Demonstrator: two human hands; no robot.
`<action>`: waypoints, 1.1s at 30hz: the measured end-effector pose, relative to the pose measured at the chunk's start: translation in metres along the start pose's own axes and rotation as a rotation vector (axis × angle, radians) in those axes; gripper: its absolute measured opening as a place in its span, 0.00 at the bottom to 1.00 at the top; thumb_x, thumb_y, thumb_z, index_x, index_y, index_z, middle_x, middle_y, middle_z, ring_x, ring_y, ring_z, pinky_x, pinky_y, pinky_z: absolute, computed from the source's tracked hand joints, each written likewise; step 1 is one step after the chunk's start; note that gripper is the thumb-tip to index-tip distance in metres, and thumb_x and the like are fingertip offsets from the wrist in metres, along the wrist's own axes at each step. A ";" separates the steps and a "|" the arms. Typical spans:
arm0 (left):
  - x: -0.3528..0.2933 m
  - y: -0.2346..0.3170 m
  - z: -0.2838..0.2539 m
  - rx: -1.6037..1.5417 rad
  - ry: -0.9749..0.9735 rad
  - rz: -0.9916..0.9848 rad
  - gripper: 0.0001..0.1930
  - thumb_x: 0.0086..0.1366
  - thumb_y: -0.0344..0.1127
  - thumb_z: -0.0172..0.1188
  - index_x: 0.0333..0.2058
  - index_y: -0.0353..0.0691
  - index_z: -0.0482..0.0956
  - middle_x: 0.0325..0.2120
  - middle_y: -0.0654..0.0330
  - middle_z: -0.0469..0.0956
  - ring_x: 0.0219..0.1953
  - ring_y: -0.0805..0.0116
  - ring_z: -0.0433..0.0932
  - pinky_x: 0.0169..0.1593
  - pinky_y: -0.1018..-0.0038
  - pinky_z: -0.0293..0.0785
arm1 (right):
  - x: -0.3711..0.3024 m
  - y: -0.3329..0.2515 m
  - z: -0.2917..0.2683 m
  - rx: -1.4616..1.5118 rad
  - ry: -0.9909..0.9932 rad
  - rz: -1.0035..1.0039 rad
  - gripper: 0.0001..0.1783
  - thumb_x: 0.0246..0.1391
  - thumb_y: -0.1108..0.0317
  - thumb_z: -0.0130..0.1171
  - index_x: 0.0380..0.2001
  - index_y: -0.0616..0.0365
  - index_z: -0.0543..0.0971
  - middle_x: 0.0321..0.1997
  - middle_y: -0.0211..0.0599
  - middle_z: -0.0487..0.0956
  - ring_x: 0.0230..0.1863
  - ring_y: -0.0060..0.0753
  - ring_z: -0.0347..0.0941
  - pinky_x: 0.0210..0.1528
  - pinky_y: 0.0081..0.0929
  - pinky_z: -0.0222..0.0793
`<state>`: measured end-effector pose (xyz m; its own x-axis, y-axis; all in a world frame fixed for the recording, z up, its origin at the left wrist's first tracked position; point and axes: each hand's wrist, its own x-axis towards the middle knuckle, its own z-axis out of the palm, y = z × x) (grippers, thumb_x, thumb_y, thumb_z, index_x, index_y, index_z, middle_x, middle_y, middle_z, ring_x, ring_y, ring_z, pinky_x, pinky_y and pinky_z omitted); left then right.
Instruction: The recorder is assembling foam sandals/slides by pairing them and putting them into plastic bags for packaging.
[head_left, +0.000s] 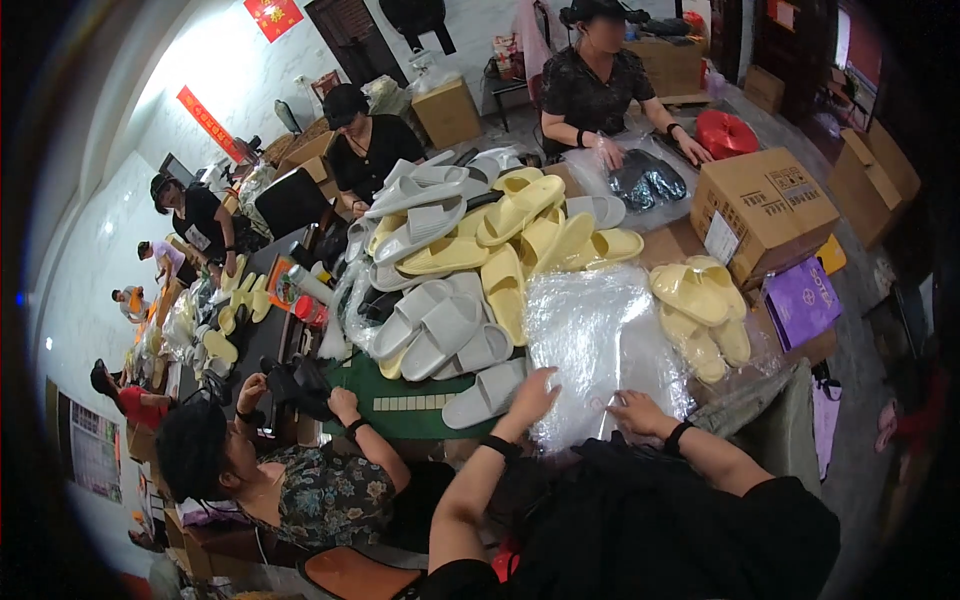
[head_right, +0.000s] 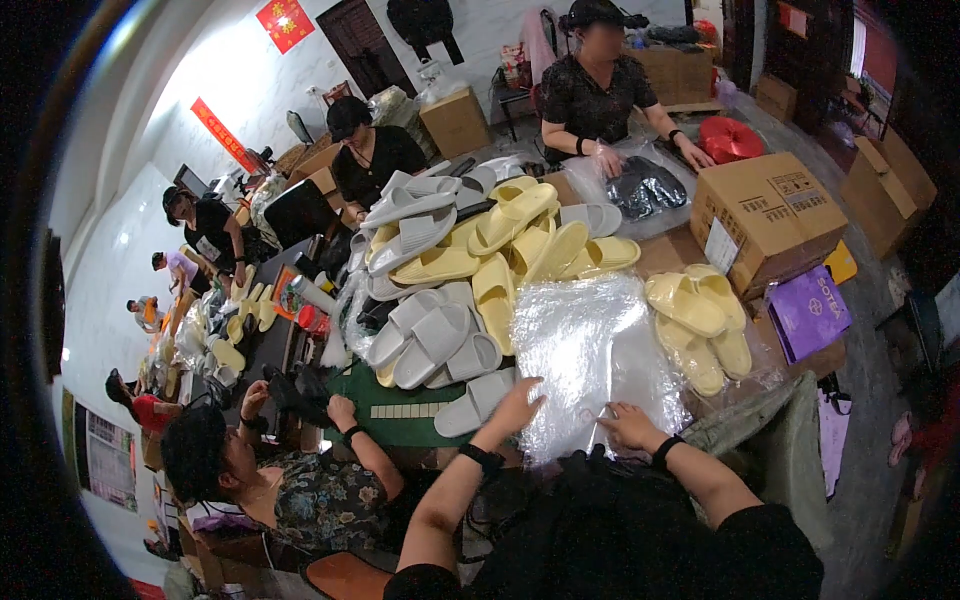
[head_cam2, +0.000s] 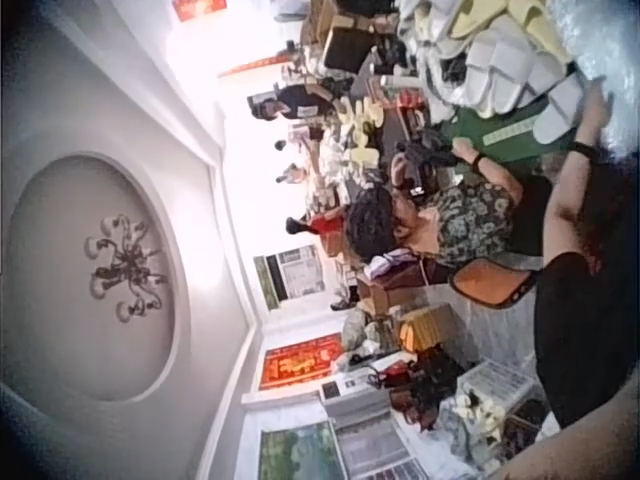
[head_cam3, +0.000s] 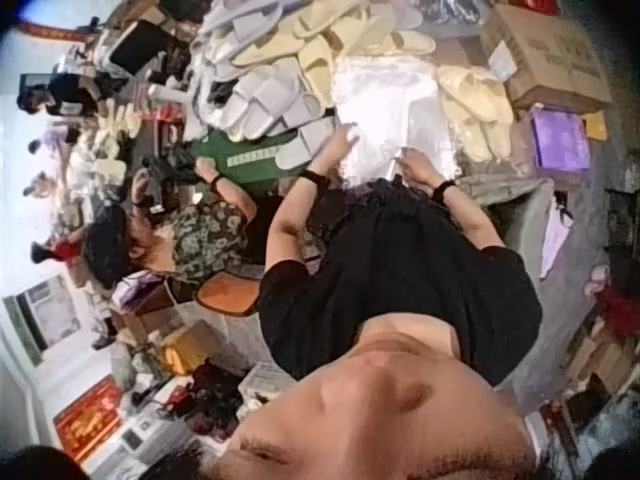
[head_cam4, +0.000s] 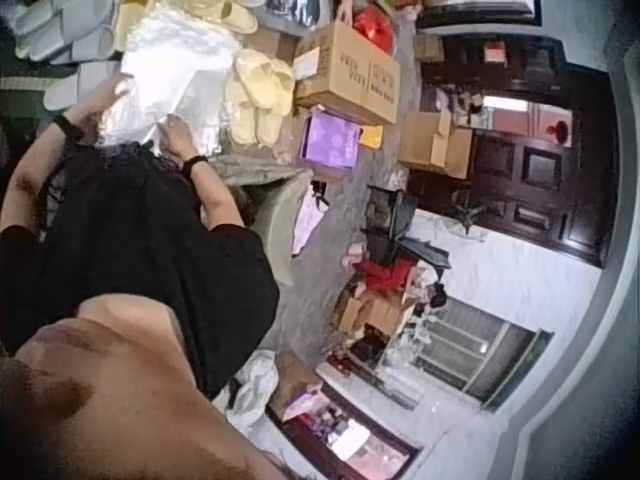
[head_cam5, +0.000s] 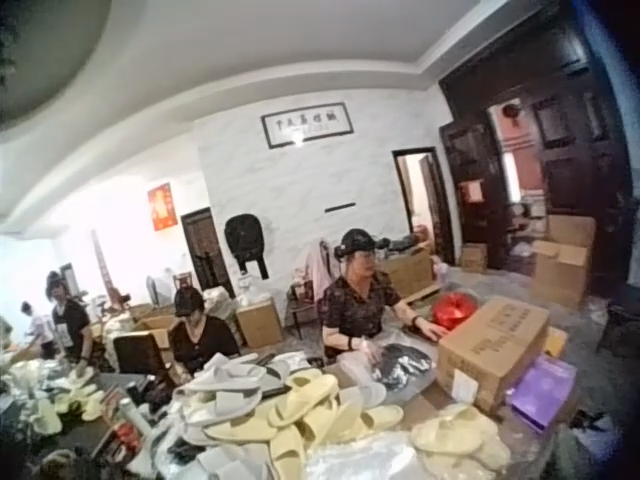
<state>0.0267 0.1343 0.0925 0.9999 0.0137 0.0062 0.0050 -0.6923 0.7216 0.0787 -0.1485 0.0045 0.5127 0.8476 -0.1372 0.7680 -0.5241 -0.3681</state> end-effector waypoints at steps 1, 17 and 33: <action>0.011 -0.004 -0.022 -0.030 0.071 -0.058 0.22 0.57 0.36 0.55 0.49 0.33 0.66 0.45 0.45 0.69 0.49 0.48 0.67 0.53 0.63 0.62 | 0.000 -0.001 -0.001 -0.001 0.004 -0.001 0.26 0.43 0.63 0.53 0.50 0.39 0.71 0.59 0.43 0.61 0.59 0.47 0.55 0.56 0.41 0.54; 0.085 -0.034 -0.156 -0.036 0.710 -1.033 0.55 0.45 0.41 0.67 0.62 0.44 0.33 0.59 0.36 0.46 0.60 0.42 0.50 0.62 0.61 0.48 | -0.007 -0.007 0.000 -0.018 0.016 0.087 0.26 0.43 0.61 0.52 0.50 0.41 0.72 0.58 0.45 0.62 0.58 0.48 0.58 0.56 0.43 0.57; 0.068 -0.184 -0.184 -0.901 0.529 -0.829 0.17 0.52 0.24 0.61 0.41 0.40 0.67 0.25 0.60 0.72 0.23 0.65 0.71 0.21 0.69 0.66 | 0.000 -0.021 0.001 -0.086 -0.042 0.053 0.29 0.43 0.65 0.53 0.54 0.40 0.68 0.60 0.45 0.61 0.59 0.48 0.57 0.59 0.40 0.53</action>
<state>0.0910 0.3953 0.0874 0.5794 0.6142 -0.5357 0.3890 0.3691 0.8440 0.0625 -0.1379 0.0115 0.5379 0.8204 -0.1939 0.7713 -0.5718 -0.2797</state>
